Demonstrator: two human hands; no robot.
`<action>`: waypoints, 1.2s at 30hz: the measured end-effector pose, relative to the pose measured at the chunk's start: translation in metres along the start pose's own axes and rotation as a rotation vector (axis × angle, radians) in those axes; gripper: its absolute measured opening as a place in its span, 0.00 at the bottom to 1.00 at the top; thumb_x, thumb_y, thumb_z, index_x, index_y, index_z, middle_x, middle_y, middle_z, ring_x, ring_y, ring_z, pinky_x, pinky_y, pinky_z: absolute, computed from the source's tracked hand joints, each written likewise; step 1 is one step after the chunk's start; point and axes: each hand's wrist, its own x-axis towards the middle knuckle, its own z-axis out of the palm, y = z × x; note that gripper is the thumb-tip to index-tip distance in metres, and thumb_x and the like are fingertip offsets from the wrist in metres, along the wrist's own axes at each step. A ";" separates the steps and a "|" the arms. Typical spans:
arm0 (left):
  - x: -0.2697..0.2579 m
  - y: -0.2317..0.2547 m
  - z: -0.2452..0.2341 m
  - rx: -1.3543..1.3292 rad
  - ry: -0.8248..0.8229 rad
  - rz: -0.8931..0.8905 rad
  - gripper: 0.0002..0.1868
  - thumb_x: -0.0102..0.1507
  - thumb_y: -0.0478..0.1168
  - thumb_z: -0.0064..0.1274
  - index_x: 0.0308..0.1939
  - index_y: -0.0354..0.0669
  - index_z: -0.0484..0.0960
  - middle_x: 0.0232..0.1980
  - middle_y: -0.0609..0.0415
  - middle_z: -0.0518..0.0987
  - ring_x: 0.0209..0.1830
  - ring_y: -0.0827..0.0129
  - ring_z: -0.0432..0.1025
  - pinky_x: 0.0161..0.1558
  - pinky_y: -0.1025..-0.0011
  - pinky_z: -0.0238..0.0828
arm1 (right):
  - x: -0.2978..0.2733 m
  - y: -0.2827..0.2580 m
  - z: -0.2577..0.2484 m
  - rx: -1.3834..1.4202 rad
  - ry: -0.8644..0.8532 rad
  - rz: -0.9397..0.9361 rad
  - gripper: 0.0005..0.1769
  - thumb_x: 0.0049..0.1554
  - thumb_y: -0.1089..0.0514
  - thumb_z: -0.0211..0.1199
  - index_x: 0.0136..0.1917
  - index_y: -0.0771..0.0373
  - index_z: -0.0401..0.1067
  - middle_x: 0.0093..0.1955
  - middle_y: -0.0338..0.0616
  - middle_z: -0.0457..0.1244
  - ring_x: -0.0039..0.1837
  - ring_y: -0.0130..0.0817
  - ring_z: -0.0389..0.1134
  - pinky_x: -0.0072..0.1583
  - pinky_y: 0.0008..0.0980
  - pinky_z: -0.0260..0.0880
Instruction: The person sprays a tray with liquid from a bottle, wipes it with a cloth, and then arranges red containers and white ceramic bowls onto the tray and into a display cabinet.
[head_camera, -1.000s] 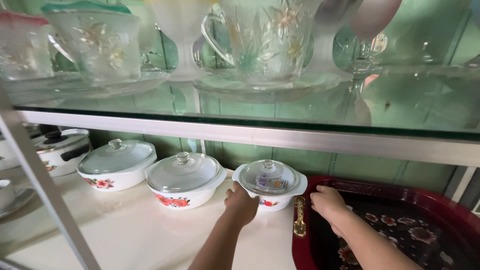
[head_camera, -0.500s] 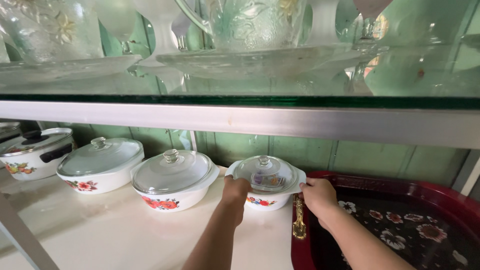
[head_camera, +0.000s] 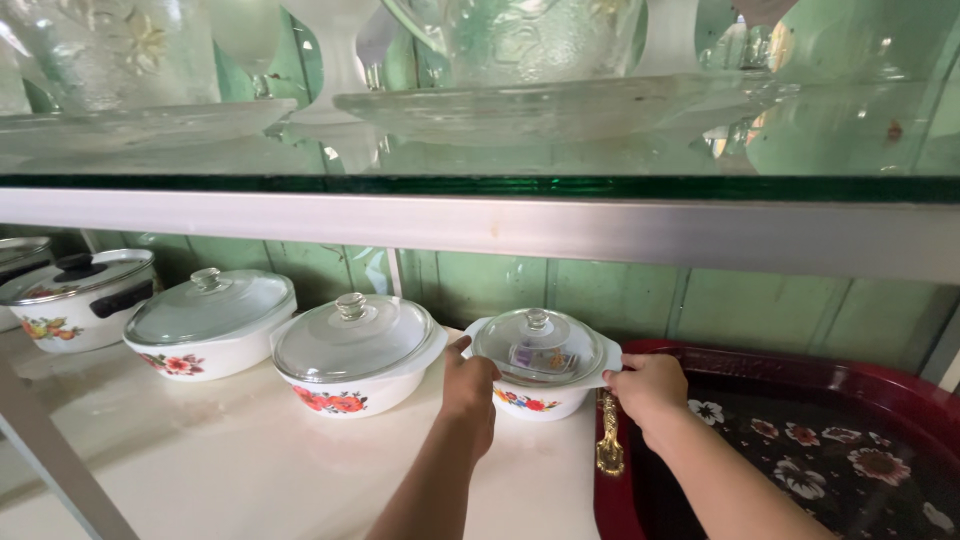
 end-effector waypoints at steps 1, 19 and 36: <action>-0.004 0.000 0.000 -0.001 0.001 0.000 0.48 0.53 0.27 0.41 0.79 0.56 0.52 0.77 0.38 0.59 0.78 0.52 0.53 0.75 0.55 0.48 | 0.001 0.002 -0.001 0.019 -0.012 -0.014 0.29 0.55 0.65 0.69 0.69 0.68 0.71 0.50 0.53 0.73 0.49 0.36 0.75 0.55 0.33 0.75; -0.095 0.019 -0.007 0.674 0.172 0.180 0.31 0.61 0.41 0.53 0.69 0.48 0.66 0.67 0.44 0.71 0.66 0.52 0.69 0.63 0.60 0.69 | -0.083 -0.042 -0.058 -0.321 -0.112 -0.132 0.26 0.62 0.49 0.58 0.71 0.58 0.71 0.69 0.49 0.66 0.71 0.45 0.67 0.71 0.40 0.65; -0.500 0.271 -0.286 0.805 0.356 0.345 0.22 0.60 0.37 0.56 0.60 0.43 0.78 0.40 0.47 0.85 0.37 0.66 0.80 0.32 0.67 0.72 | -0.363 -0.246 -0.068 -0.220 -0.585 -0.503 0.20 0.54 0.48 0.69 0.50 0.67 0.83 0.44 0.49 0.72 0.42 0.36 0.71 0.45 0.39 0.75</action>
